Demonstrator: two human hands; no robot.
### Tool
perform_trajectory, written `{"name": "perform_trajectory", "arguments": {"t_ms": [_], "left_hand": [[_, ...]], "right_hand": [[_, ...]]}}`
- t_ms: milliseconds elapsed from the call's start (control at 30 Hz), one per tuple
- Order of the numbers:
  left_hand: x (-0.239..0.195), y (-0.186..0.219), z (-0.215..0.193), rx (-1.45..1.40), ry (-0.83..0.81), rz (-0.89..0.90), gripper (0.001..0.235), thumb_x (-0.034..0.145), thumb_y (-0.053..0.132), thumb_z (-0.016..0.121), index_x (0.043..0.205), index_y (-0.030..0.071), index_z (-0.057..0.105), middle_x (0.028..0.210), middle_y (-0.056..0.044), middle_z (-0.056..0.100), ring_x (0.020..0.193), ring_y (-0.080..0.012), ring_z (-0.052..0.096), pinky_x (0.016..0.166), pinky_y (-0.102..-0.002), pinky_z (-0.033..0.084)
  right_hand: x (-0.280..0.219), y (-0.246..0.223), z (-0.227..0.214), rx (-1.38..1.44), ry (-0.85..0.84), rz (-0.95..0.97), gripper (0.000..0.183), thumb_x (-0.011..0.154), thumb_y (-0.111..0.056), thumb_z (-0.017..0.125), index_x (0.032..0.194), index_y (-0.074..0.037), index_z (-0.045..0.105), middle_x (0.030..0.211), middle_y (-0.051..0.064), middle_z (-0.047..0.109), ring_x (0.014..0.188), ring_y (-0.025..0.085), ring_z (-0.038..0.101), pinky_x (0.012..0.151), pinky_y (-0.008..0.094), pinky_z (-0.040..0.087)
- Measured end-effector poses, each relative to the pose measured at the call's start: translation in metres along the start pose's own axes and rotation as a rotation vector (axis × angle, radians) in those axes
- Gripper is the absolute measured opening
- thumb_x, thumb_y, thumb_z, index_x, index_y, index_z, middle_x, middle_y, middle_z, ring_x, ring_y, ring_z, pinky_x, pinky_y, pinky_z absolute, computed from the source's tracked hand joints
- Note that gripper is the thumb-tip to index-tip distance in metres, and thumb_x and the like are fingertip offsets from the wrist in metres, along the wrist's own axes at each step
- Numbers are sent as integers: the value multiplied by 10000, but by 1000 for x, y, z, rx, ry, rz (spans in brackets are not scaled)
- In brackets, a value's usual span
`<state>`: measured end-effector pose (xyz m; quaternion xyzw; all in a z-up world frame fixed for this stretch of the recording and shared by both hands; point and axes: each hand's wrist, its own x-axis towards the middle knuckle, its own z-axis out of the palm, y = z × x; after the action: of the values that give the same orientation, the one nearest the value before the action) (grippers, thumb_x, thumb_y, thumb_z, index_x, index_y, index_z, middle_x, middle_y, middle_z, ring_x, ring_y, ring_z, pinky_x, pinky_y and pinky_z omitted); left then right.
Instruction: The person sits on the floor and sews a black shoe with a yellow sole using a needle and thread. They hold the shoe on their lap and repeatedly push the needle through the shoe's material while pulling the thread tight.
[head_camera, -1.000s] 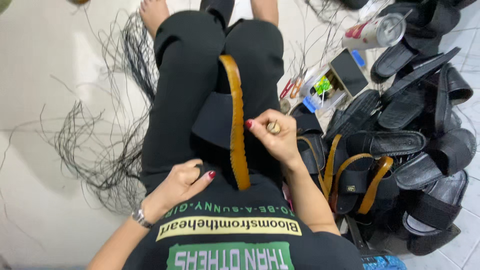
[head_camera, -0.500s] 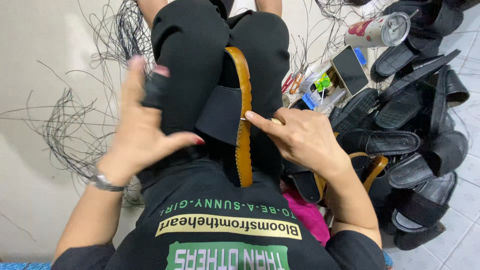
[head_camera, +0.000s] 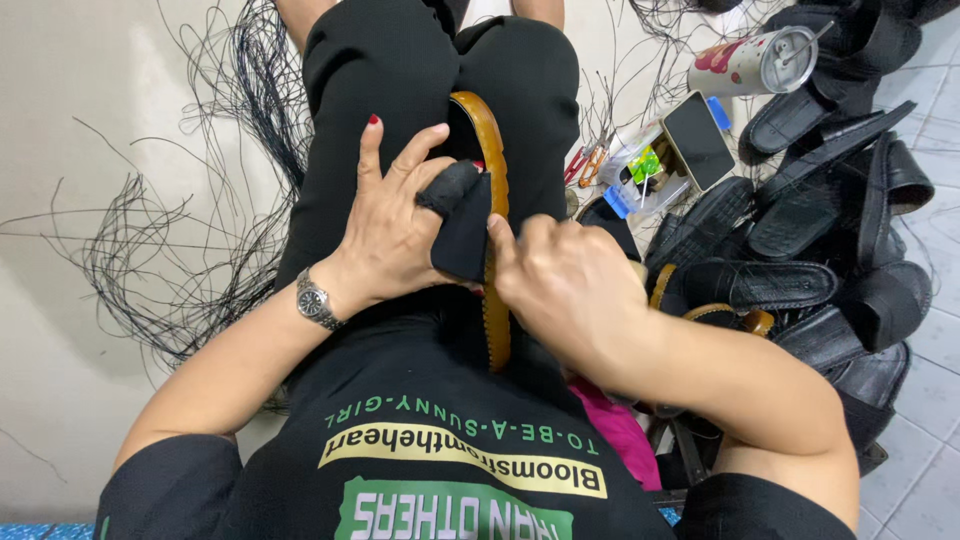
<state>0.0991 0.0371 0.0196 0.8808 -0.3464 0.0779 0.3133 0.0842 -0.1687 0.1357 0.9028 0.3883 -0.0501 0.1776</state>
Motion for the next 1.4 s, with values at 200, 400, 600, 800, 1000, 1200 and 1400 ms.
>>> {"name": "perform_trajectory", "arguments": {"t_ms": [200, 400, 600, 800, 1000, 1200, 1400], "left_hand": [[-32, 13, -18, 25, -5, -172, 990, 711, 821, 730, 1253, -8, 699, 1443, -204, 459, 1439, -468, 324, 1175, -699, 152], [-102, 36, -59, -314, 133, -471, 289, 879, 182, 813, 738, 53, 597, 1252, -120, 683, 1108, -314, 604, 958, -448, 442], [-92, 66, -28, -1684, 359, -842, 144, 914, -16, 658, 1048, -50, 702, 885, -239, 579, 546, -195, 510, 496, -277, 427], [-85, 67, 33, -1779, 310, -1482, 170, 920, 25, 723, 1070, 1, 646, 785, -98, 638, 562, -89, 530, 452, -146, 345], [-55, 67, 40, -1784, 377, -1317, 219, 875, -157, 639, 841, 60, 647, 642, 33, 452, 505, -50, 338, 465, -158, 265], [-90, 57, 13, -1301, 391, -1298, 227, 835, -49, 783, 1039, 40, 739, 867, -49, 754, 715, -44, 648, 642, -192, 517], [-124, 32, -15, -1096, 548, -1389, 285, 851, -19, 777, 1117, 72, 734, 834, 9, 707, 657, 24, 612, 597, -106, 506]], "right_hand": [[-7, 14, -9, 147, -34, 4, 412, 868, -184, 599, 1279, -178, 631, 742, -6, 598, 509, 208, 639, 358, 377, 450], [-8, 8, -14, 139, -43, 13, 299, 819, -183, 624, 1116, -200, 643, 658, -25, 580, 500, 189, 619, 379, 354, 425], [7, 16, -10, 309, 21, -8, 190, 870, -119, 597, 1022, -124, 710, 689, 66, 634, 569, 270, 682, 481, 367, 522], [32, 48, -35, 467, -188, -73, 97, 851, -150, 630, 874, -153, 724, 738, 67, 707, 634, 341, 722, 543, 444, 558], [22, 40, -24, 416, -189, -19, 114, 864, -206, 638, 842, -192, 749, 650, 29, 679, 545, 309, 707, 502, 434, 550], [-69, 45, -61, 64, -93, 195, 222, 938, -237, 581, 1128, -289, 682, 844, -76, 663, 724, 171, 718, 614, 275, 536], [-60, 47, 13, 860, 145, 204, 232, 888, -137, 686, 1119, -123, 692, 910, 81, 689, 669, 260, 691, 584, 349, 553]]}}
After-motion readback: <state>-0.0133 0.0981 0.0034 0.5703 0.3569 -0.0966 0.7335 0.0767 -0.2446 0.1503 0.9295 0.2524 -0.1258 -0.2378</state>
